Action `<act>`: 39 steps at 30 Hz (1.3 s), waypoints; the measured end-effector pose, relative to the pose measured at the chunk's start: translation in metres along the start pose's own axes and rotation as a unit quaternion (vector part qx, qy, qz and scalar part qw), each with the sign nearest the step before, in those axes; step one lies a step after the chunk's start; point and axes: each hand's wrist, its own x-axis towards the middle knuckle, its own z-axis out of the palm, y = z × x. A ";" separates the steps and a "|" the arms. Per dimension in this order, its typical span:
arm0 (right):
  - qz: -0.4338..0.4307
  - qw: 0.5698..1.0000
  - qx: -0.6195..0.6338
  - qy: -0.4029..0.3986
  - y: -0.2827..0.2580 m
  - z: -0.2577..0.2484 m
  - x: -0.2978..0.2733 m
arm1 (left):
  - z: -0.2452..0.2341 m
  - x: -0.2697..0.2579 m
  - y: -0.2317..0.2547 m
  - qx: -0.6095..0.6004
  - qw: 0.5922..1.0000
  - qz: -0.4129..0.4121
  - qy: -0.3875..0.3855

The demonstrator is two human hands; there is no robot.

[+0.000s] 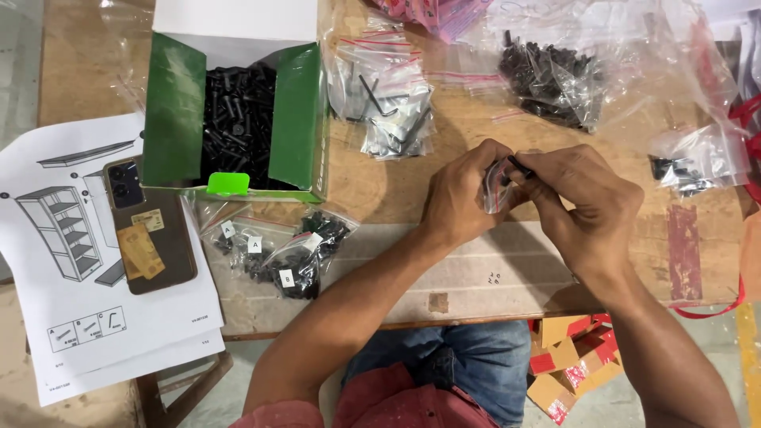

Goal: Sort screws and hardware components into small plastic bags on a workbench.

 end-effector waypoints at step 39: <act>0.077 0.986 0.085 -0.123 0.035 -0.010 0.004 | 0.013 0.000 -0.037 -0.195 0.961 0.009 -0.197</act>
